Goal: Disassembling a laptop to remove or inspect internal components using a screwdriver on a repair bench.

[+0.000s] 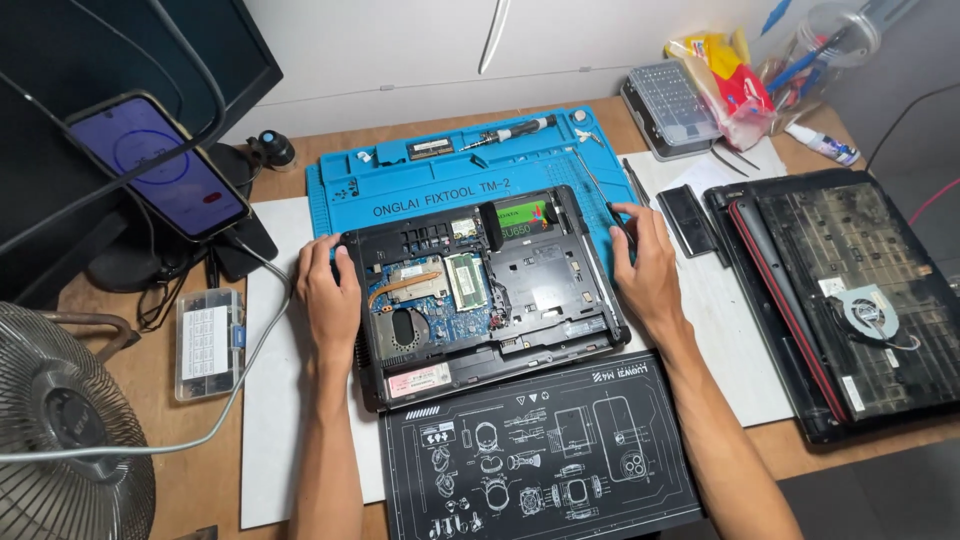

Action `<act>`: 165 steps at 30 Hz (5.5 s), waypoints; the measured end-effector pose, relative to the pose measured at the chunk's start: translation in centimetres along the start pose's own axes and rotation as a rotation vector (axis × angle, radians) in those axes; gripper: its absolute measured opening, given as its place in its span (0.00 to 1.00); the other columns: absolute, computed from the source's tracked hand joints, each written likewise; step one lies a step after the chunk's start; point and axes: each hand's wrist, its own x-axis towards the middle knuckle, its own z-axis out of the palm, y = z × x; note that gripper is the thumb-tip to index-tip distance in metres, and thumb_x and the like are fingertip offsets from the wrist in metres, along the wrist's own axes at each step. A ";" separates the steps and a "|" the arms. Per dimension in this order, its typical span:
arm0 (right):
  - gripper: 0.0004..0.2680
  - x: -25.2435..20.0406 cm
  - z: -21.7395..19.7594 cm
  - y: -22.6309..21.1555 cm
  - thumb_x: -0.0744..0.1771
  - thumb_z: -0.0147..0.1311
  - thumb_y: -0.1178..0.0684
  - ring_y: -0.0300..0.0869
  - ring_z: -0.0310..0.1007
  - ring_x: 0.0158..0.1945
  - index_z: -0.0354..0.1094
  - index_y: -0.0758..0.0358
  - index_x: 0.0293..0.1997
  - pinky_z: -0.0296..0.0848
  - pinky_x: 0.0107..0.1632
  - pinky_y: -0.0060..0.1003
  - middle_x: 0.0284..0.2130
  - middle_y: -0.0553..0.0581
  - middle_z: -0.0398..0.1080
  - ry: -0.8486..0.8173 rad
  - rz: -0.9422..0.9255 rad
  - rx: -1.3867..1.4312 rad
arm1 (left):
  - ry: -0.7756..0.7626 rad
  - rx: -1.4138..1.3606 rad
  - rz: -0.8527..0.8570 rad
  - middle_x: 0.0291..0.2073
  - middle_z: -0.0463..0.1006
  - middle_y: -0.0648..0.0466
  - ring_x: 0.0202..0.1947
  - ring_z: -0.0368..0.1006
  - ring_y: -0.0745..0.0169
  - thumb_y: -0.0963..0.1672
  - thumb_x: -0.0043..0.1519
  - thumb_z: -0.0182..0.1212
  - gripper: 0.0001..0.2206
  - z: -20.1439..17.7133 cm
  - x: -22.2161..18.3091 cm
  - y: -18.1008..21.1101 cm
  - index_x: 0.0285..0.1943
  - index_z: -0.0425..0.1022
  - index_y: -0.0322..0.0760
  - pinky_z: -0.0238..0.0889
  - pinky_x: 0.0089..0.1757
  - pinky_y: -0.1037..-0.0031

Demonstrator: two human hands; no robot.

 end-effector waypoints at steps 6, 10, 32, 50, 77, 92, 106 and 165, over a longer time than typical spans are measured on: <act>0.09 -0.4 0.9 2.5 0.71 0.55 0.52 0.50 0.74 0.41 0.71 0.52 0.59 0.68 0.49 0.47 0.39 0.56 0.68 -0.180 0.059 -0.120 | 0.013 0.026 0.007 0.51 0.76 0.42 0.56 0.74 0.42 0.41 0.73 0.49 0.12 0.1 0.1 -0.1 0.59 0.76 0.30 0.63 0.56 0.56; 0.09 -0.5 1.0 2.8 0.71 0.55 0.50 0.51 0.75 0.41 0.71 0.51 0.59 0.67 0.49 0.48 0.39 0.56 0.69 -0.191 0.073 -0.128 | 0.021 0.020 -0.001 0.51 0.76 0.41 0.55 0.74 0.41 0.41 0.73 0.49 0.12 0.0 0.0 0.2 0.58 0.76 0.30 0.63 0.56 0.56; 0.05 4.0 2.1 0.7 0.71 0.58 0.53 0.52 0.78 0.43 0.75 0.51 0.51 0.73 0.48 0.48 0.38 0.54 0.70 -0.088 -0.107 -0.115 | 0.014 -0.103 0.025 0.47 0.78 0.47 0.50 0.77 0.46 0.43 0.72 0.53 0.11 -1.7 1.0 3.6 0.59 0.78 0.38 0.68 0.48 0.59; 0.14 14.5 11.8 0.9 0.70 0.49 0.61 0.55 0.70 0.60 0.63 0.54 0.64 0.61 0.64 0.61 0.52 0.57 0.68 -0.234 -0.316 -0.415 | -0.039 -0.079 0.063 0.46 0.79 0.50 0.50 0.78 0.48 0.43 0.72 0.54 0.09 -1.6 1.1 4.2 0.53 0.80 0.40 0.70 0.49 0.61; 0.08 3.1 1.5 0.4 0.75 0.49 0.49 0.65 0.77 0.37 0.64 0.61 0.55 0.74 0.40 0.55 0.31 0.71 0.75 -0.017 -0.032 -0.181 | -0.031 -0.093 0.029 0.46 0.79 0.50 0.50 0.77 0.49 0.43 0.71 0.53 0.09 -1.1 1.1 3.8 0.51 0.81 0.41 0.69 0.49 0.61; 0.10 0.7 2.1 3.4 0.71 0.55 0.61 0.56 0.75 0.39 0.70 0.68 0.59 0.75 0.38 0.44 0.38 0.65 0.73 0.230 -0.177 -0.073 | -0.014 -0.113 0.034 0.45 0.79 0.49 0.49 0.77 0.47 0.42 0.70 0.54 0.09 -1.0 1.0 3.8 0.50 0.82 0.40 0.69 0.49 0.60; 0.06 0.5 0.7 0.6 0.65 0.73 0.64 0.45 0.76 0.34 0.81 0.61 0.40 0.76 0.42 0.38 0.32 0.52 0.77 0.440 -0.393 0.016 | -0.012 -0.120 0.028 0.45 0.79 0.47 0.49 0.77 0.45 0.41 0.70 0.55 0.09 -1.2 1.0 4.3 0.49 0.82 0.38 0.69 0.49 0.57; 0.22 -0.4 2.3 3.2 0.65 0.59 0.26 0.47 0.63 0.40 0.64 0.57 0.38 0.59 0.53 0.43 0.31 0.51 0.59 0.013 -0.316 -0.132 | 0.283 -0.202 0.103 0.39 0.80 0.52 0.42 0.78 0.54 0.39 0.71 0.54 0.09 -6.3 0.2 9.5 0.49 0.82 0.36 0.67 0.48 0.65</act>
